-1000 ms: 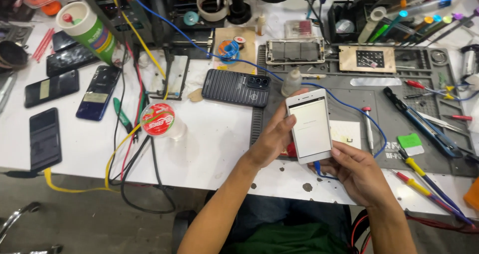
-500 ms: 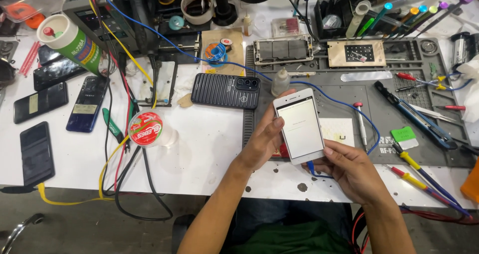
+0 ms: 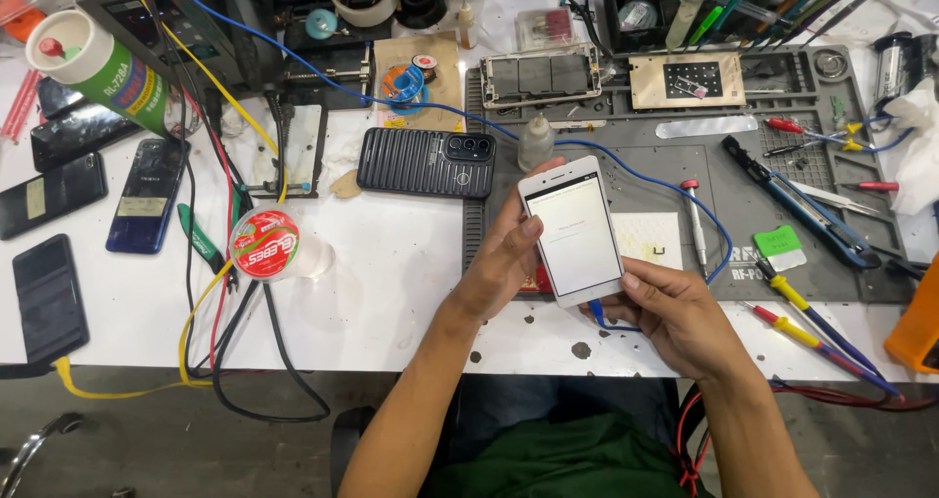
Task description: Checking the power and charging status of a mobile phone and then reassembling it by screwing in internal components.
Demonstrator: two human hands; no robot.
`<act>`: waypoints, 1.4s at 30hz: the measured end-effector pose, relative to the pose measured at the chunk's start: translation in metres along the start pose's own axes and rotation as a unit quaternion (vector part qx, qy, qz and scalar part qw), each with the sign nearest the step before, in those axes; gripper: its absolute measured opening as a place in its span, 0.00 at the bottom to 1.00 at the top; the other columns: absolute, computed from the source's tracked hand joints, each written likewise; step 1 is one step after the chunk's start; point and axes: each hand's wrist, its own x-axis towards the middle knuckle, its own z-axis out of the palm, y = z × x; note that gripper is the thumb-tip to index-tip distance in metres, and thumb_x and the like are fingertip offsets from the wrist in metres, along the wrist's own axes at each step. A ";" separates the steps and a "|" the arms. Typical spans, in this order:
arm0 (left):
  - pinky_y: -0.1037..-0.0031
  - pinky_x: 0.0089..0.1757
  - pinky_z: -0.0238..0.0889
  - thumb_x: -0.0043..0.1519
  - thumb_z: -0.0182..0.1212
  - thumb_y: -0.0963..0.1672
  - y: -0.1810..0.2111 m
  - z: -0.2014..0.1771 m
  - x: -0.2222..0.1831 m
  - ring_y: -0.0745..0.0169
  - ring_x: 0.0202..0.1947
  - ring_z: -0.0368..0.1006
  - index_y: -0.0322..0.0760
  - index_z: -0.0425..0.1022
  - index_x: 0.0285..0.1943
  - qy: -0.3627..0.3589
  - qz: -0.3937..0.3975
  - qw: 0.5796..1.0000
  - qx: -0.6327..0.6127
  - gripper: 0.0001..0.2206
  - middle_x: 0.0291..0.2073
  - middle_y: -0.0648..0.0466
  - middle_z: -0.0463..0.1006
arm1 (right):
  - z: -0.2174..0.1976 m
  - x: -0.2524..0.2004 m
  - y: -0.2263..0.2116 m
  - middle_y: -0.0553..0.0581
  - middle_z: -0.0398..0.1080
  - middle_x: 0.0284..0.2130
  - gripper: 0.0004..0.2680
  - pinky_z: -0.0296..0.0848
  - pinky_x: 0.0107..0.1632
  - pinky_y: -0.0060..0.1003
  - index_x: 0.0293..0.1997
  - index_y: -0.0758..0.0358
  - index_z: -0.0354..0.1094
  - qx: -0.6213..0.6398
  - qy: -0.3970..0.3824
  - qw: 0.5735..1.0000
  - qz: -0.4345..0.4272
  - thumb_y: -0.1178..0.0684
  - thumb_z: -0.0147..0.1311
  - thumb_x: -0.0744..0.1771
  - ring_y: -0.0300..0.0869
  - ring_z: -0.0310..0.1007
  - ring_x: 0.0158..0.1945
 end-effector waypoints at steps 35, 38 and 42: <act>0.61 0.65 0.60 0.65 0.56 0.52 0.012 0.001 -0.004 0.50 0.71 0.61 0.39 0.47 0.80 0.012 -0.107 0.992 -0.068 0.36 0.72 0.46 0.63 | 0.014 -0.001 -0.021 0.81 0.72 0.56 0.16 0.75 0.56 0.59 0.61 0.85 0.65 0.051 0.043 0.995 0.070 0.65 0.43 0.67 0.69 0.74 0.50; 0.58 0.66 0.59 0.64 0.57 0.53 0.011 0.001 -0.005 0.48 0.72 0.59 0.38 0.46 0.80 0.007 -0.109 0.992 -0.063 0.38 0.72 0.45 0.61 | 0.012 -0.002 -0.020 0.82 0.72 0.55 0.16 0.76 0.56 0.60 0.61 0.86 0.65 0.050 0.042 0.995 0.069 0.66 0.44 0.67 0.70 0.74 0.50; 0.59 0.65 0.60 0.64 0.58 0.53 0.011 0.002 -0.004 0.49 0.71 0.60 0.39 0.44 0.81 0.004 -0.114 0.992 -0.063 0.38 0.72 0.45 0.62 | 0.003 -0.001 -0.012 0.79 0.72 0.56 0.16 0.77 0.56 0.57 0.62 0.84 0.65 0.051 0.012 0.998 0.045 0.65 0.45 0.67 0.66 0.75 0.51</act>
